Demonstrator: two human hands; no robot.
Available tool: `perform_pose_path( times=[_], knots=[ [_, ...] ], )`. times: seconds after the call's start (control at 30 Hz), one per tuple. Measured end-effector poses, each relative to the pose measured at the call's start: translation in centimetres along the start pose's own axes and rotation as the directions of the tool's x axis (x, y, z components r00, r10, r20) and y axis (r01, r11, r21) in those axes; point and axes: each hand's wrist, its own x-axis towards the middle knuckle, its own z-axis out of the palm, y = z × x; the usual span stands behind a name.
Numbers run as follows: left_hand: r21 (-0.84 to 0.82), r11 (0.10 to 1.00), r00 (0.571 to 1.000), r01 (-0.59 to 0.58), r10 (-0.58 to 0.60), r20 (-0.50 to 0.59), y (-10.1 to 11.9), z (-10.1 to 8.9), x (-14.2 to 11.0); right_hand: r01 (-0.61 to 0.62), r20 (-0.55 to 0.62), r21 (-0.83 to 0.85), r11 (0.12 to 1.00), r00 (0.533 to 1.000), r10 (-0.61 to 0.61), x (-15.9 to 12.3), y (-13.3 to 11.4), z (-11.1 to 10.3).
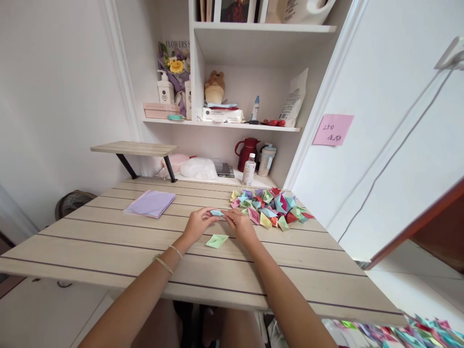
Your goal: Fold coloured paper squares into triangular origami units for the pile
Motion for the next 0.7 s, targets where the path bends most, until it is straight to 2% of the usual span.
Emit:
perform_pose_path(
  times=[0.07,0.13,0.33,0.5,0.63,0.7],
  knots=[
    [-0.135,0.987,0.995,0.088,-0.082,0.054,-0.18,0.20,-0.01,-0.034,-0.013,0.062,0.998,0.999,0.035,0.00,-0.30,-0.06],
    [-0.180,0.977,0.993,0.110,-0.100,0.067,-0.32,0.23,0.02,-0.065,0.022,0.136,0.989,0.998,0.063,0.01,-0.66,-0.18],
    [-0.105,0.994,1.000,0.019,-0.017,0.015,-0.57,-0.22,0.32,-0.199,0.117,0.332,0.922,0.979,0.169,0.22,-0.96,-0.30],
    [-0.098,0.994,0.999,-0.050,0.050,0.002,-0.63,-0.44,0.60,-0.343,0.233,0.513,0.787,0.938,0.257,0.36,-0.79,-0.40],
    [-0.129,0.992,1.000,-0.015,0.017,0.020,-0.57,-0.53,0.66,-0.368,0.290,0.561,0.741,0.927,0.240,0.33,-0.67,-0.43],
    [-0.173,0.984,0.998,0.045,-0.037,0.047,-0.47,-0.48,0.61,-0.340,0.258,0.558,0.757,0.938,0.231,0.29,-0.52,-0.35]
  ],
)
